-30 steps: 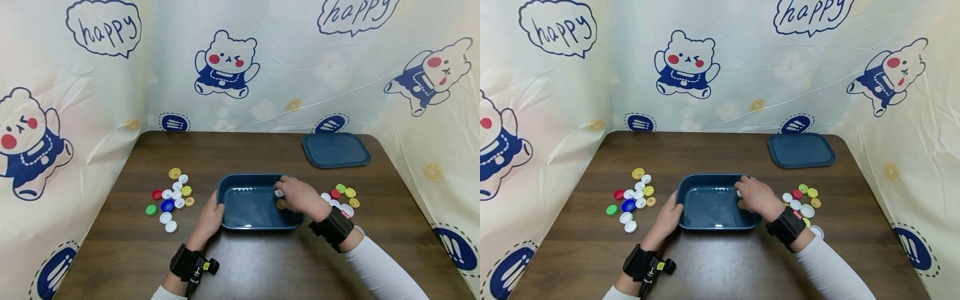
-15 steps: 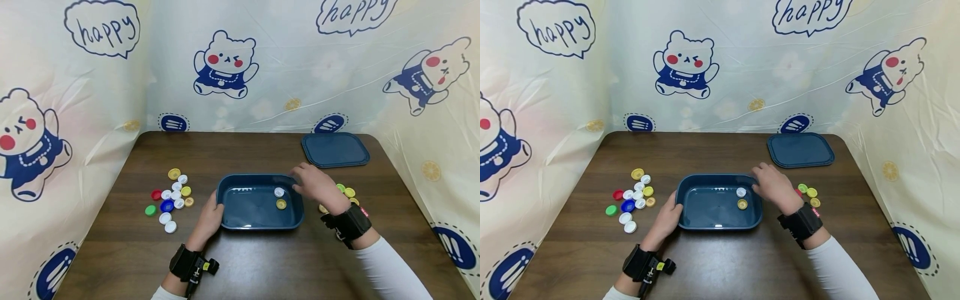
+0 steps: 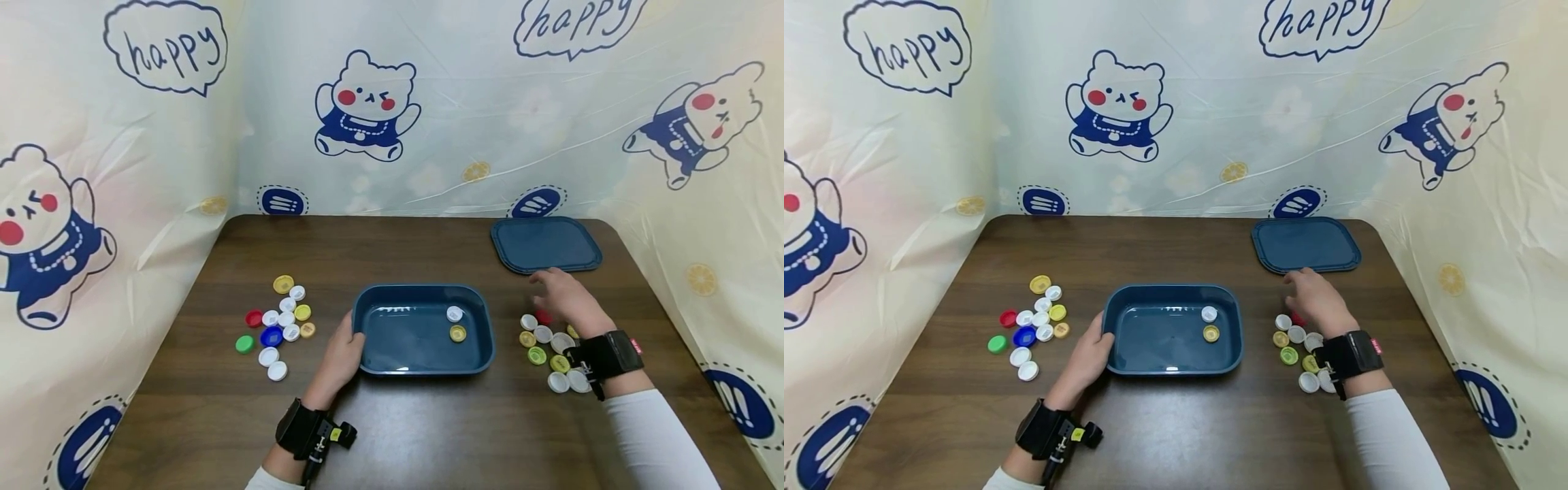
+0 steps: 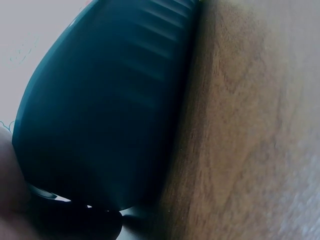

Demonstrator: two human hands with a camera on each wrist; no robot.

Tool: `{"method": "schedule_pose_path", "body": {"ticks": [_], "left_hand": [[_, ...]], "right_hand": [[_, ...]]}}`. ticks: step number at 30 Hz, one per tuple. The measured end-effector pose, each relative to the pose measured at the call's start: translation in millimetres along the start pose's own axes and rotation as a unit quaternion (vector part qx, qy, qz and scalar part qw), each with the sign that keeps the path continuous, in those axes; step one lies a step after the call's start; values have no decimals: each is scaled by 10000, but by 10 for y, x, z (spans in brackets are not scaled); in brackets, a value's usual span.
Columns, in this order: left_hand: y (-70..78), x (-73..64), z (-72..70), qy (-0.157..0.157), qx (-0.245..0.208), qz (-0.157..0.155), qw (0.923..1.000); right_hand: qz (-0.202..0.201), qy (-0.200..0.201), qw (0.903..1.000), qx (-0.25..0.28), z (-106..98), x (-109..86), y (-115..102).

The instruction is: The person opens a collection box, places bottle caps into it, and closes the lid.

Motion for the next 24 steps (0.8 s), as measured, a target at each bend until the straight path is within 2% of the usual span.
{"method": "schedule_pose_path", "body": {"ticks": [7,12,18,24], "left_hand": [[-5,-7,-3,-33,-60,-54,10000],[-7,0,-4,-40,-49,-48,10000],[-15,4,-3,-27,7,-98,9999],[-16,2,-5,0,13,7,10000]], "right_hand": [[223,-43,9997,5,14,78,368],[326,-234,9992,-20,71,109,549],[302,-390,9988,-17,109,101,619],[328,-450,9984,-12,134,65,599]]}}
Point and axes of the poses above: each hand's wrist, its own x-axis towards the middle knuckle, its own z-axis out of the palm, y = z × x, the point moved 2 cm from there along x, towards the middle knuckle, and after that the axes turned 8 degrees about x, right-handed, at the moved point
